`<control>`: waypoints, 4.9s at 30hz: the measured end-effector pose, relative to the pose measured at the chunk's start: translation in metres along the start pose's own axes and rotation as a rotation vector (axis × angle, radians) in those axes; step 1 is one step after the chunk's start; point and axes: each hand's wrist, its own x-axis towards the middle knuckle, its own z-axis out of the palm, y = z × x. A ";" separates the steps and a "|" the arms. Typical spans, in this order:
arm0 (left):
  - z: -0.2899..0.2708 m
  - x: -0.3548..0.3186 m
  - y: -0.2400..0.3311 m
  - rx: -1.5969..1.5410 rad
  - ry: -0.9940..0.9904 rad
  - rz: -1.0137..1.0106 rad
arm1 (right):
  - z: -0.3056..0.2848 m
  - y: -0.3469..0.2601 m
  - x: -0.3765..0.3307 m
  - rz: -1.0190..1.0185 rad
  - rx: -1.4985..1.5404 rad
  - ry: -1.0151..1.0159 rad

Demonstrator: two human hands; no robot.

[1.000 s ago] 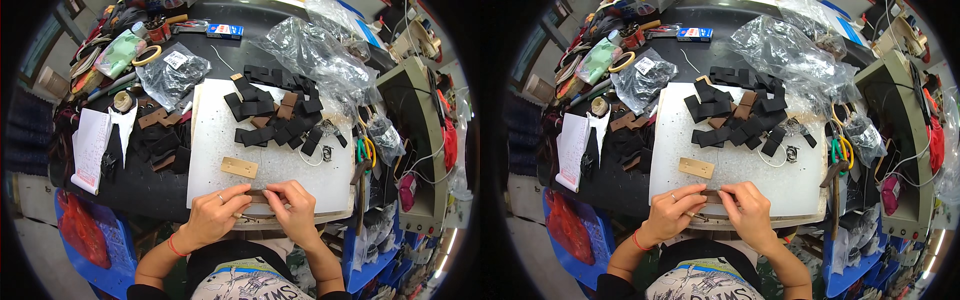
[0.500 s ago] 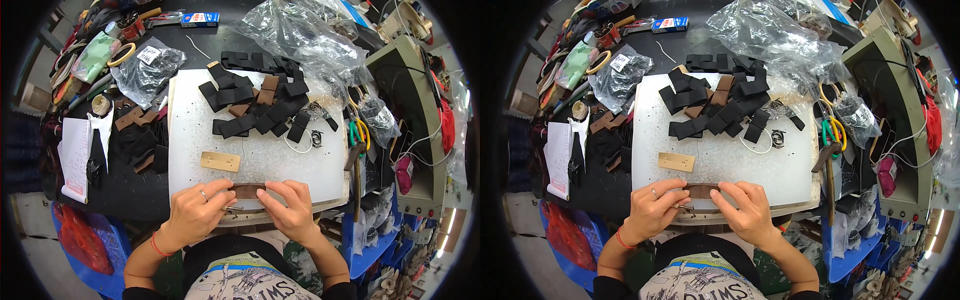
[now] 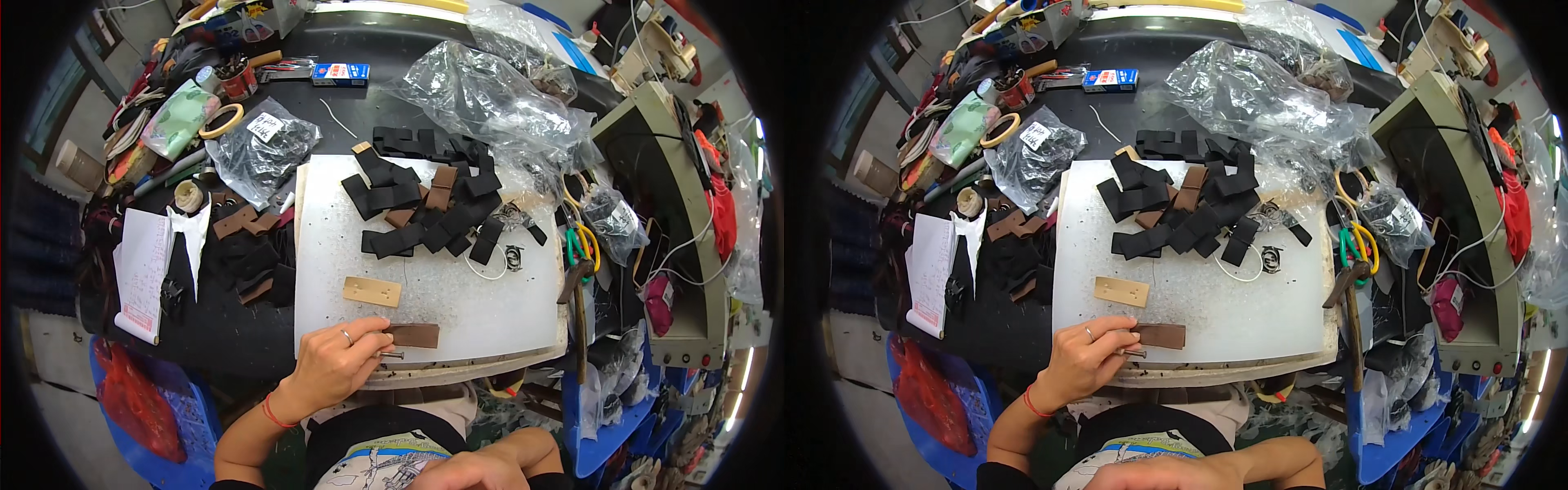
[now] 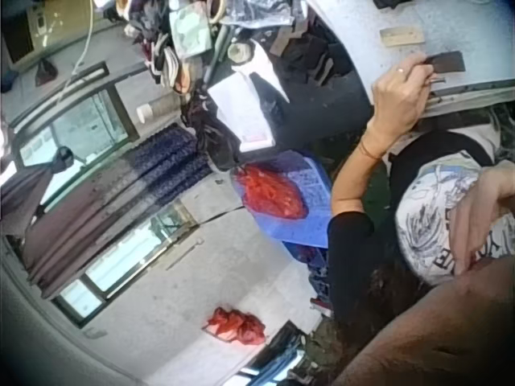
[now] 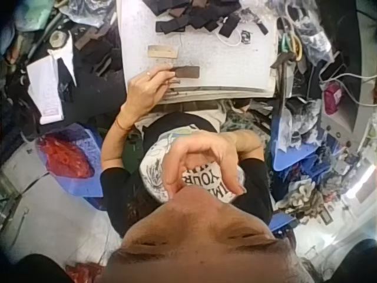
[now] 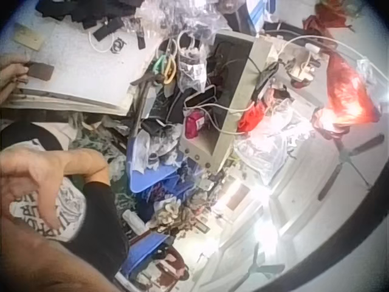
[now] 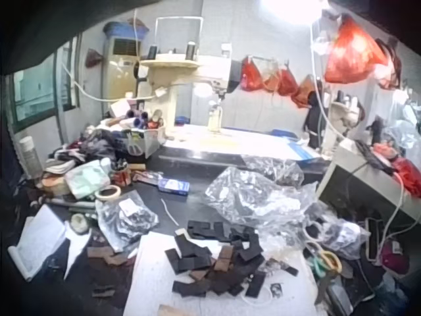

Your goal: The person repeatedly places small black and brown leather straps onto a wooden block, aligns a metal pin, and uses a hammer to drive the pin through the strap. They then remove the assembled strap and repeat the process with additional straps from a pile on the table.

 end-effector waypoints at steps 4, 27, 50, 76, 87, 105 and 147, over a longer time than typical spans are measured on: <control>-0.001 -0.003 -0.001 -0.012 -0.004 -0.014 | 0.006 0.011 -0.006 0.074 0.190 0.121; -0.001 -0.005 -0.002 -0.020 -0.019 -0.017 | -0.005 0.002 0.016 -0.019 -0.149 0.007; -0.002 -0.007 0.001 -0.012 -0.006 -0.065 | -0.104 -0.080 0.028 0.291 -2.135 0.718; -0.002 -0.009 -0.006 -0.133 -0.016 -0.110 | -0.063 -0.076 -0.009 0.352 -2.069 0.929; -0.004 -0.007 -0.009 -0.061 -0.034 0.009 | -0.067 -0.069 -0.014 0.298 -2.294 0.760; -0.005 0.002 0.011 0.153 -0.086 -0.002 | -0.065 -0.076 -0.049 0.167 -2.476 0.556; 0.024 0.020 0.020 -0.363 -0.064 0.022 | -0.024 -0.182 -0.175 0.206 -2.836 1.691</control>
